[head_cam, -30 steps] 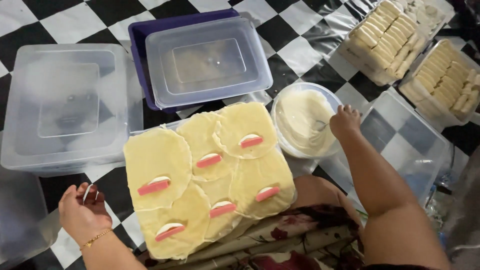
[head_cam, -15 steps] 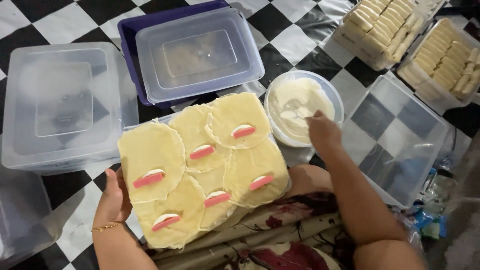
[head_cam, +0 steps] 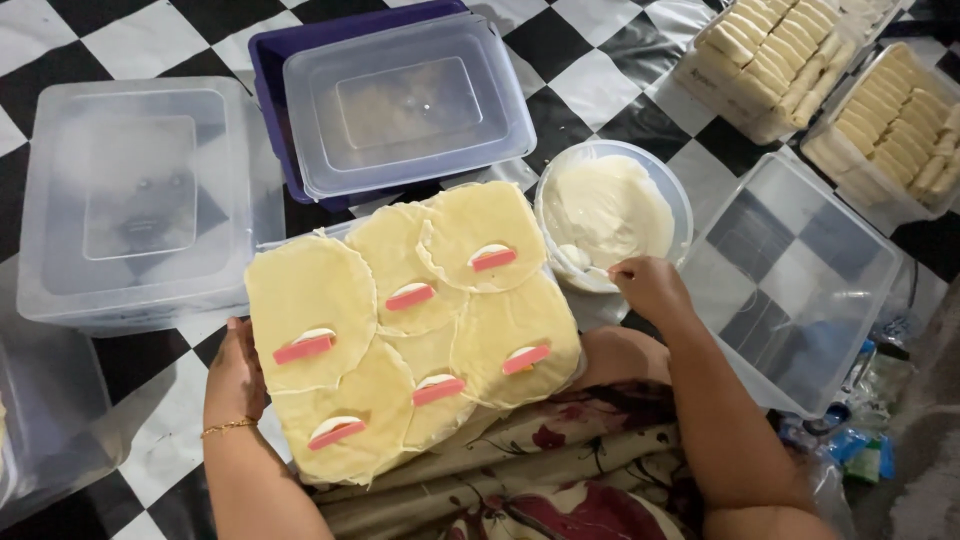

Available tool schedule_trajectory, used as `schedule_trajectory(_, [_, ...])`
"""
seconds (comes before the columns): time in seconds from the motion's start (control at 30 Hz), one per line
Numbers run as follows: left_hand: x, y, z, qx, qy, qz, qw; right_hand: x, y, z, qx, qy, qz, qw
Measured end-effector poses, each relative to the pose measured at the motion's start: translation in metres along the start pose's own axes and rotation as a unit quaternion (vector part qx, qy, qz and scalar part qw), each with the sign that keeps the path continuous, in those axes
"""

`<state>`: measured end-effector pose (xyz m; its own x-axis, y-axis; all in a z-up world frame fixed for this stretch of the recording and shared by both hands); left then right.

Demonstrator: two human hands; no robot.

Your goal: Assembling spring rolls by applying paste to wrappers and rolling them up manually.

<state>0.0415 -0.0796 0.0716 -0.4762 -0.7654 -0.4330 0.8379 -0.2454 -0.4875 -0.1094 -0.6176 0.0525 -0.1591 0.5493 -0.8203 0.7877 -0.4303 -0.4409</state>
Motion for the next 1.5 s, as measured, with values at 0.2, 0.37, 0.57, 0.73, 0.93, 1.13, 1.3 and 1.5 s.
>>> schedule_trajectory(0.2, [-0.004, 0.018, -0.024, -0.045, -0.173, 0.054, 0.982, 0.008, 0.002, 0.03, -0.002, 0.067, 0.026, 0.997])
schedule_trajectory(0.37, [-0.003, 0.047, -0.076, -0.017, -0.253, 0.077, 0.964, 0.012, 0.009, 0.035, 0.012, -0.003, 0.076, 0.997])
schedule_trajectory(0.57, [-0.004, 0.054, -0.091, 0.003, -0.282, 0.09, 0.955, 0.019, 0.014, 0.036, 0.013, 0.063, 0.042, 0.997])
schedule_trajectory(0.73, [-0.001, 0.062, -0.096, 0.018, -0.321, 0.106, 0.941, 0.023, 0.008, 0.04, 0.034, 0.263, 0.03, 0.964])
schedule_trajectory(0.93, [0.0, 0.061, -0.102, 0.01, -0.337, 0.135, 0.932, -0.005, -0.025, -0.023, -0.031, 0.222, 0.087, 0.971])
schedule_trajectory(1.13, [0.0, 0.06, -0.098, 0.004, -0.32, 0.132, 0.938, 0.003, -0.054, -0.096, -0.355, 0.044, 0.304, 0.883])
schedule_trajectory(1.3, [0.0, 0.063, -0.103, 0.004, -0.322, 0.138, 0.936, -0.001, -0.07, -0.108, -0.397, 0.0, 0.409, 0.821])
schedule_trajectory(1.5, [-0.002, 0.065, -0.109, -0.018, -0.291, 0.125, 0.948, -0.003, -0.045, -0.081, -0.304, -0.029, 0.341, 0.889])
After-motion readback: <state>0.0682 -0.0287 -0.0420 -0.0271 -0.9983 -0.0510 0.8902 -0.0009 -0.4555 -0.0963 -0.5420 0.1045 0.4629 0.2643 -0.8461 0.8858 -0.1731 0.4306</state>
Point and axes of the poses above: each hand's wrist, its own y-axis towards the middle knuckle, its own x-axis out of the palm, z = x × y, the point moved 7 cm from there along y, towards the middle knuckle, and after that the axes turned 13 degrees about -z, right-handed, at the moved point
